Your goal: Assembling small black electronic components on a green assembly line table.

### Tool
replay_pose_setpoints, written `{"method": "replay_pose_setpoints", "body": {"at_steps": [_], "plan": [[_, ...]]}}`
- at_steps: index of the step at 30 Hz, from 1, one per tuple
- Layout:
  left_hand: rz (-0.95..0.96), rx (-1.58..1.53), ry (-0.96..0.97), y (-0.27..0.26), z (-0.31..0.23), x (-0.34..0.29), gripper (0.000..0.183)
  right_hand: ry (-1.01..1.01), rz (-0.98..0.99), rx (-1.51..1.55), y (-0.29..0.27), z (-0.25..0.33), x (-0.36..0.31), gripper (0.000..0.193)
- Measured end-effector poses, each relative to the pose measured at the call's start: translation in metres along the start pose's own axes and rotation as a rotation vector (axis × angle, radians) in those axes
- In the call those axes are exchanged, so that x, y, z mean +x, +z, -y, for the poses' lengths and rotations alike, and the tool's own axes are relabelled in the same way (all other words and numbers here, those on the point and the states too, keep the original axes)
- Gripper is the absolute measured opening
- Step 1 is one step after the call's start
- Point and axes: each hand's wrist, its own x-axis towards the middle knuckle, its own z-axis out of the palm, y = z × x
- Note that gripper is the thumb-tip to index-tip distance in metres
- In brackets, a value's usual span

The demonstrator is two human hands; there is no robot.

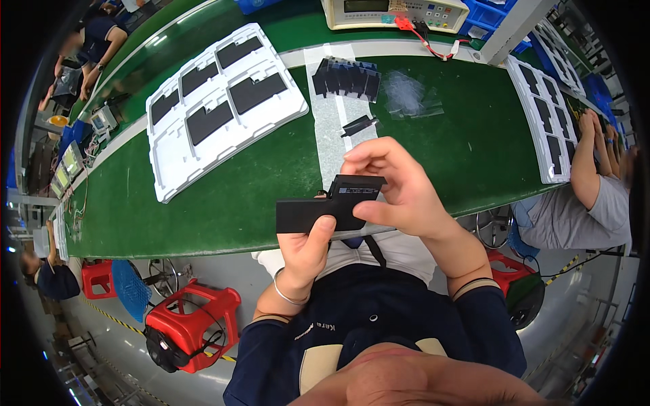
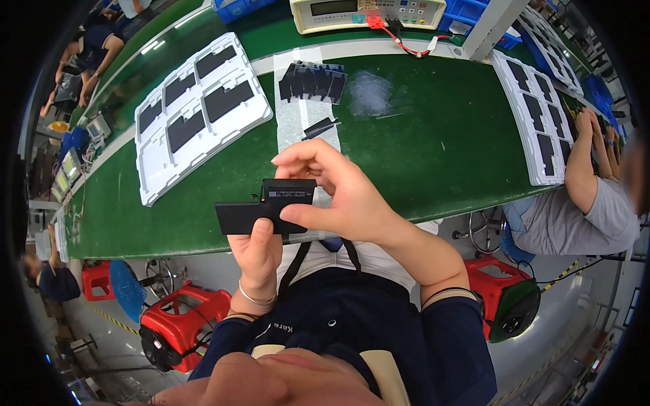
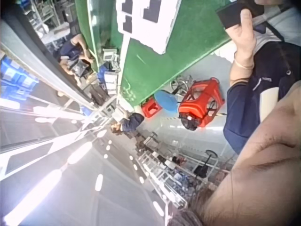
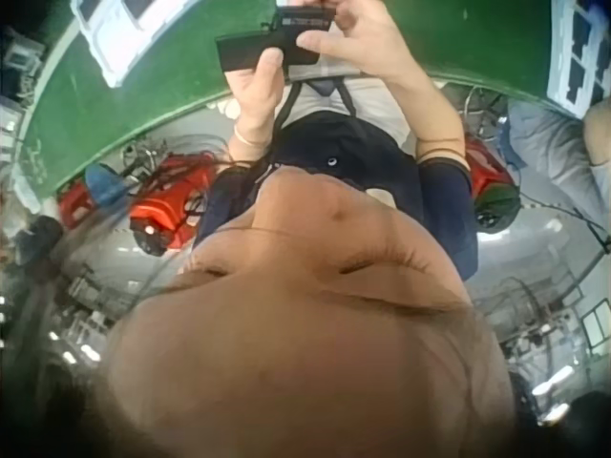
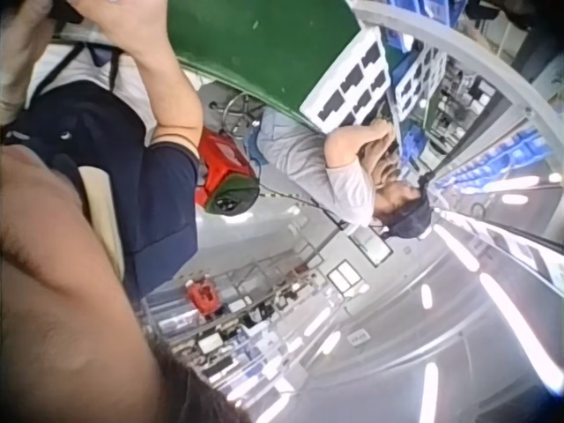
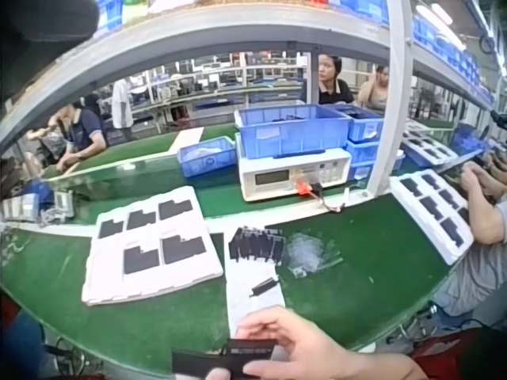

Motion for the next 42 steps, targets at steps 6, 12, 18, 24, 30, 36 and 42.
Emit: {"method": "replay_pose_setpoints", "body": {"at_steps": [6,12,18,24,30,36,42], "plan": [[-0.014,0.157,0.232,-0.009,0.008,0.014,0.043,-0.090,0.014,-0.389,-0.012,-0.015,-0.003,0.012],[-0.036,1.122,0.728,-0.006,-0.016,0.034,0.042,-0.344,-0.124,-0.585,-0.003,-0.022,-0.005,0.015],[-0.019,0.980,0.698,0.001,-0.013,0.041,0.033,-0.366,-0.146,-0.583,0.003,-0.019,-0.006,0.021],[-0.022,0.927,0.718,-0.001,-0.011,0.041,0.031,-0.379,-0.139,-0.596,0.003,-0.019,-0.007,0.022],[-0.042,1.028,0.757,0.001,-0.017,0.037,0.028,-0.410,-0.136,-0.622,0.003,-0.020,-0.006,0.022],[-0.078,1.137,0.834,0.001,-0.018,0.029,0.025,-0.503,-0.155,-0.679,0.006,-0.022,-0.006,0.024],[-0.139,1.205,0.903,0.003,-0.015,0.022,0.025,-0.590,-0.231,-0.741,0.017,-0.025,-0.006,0.021]]}}
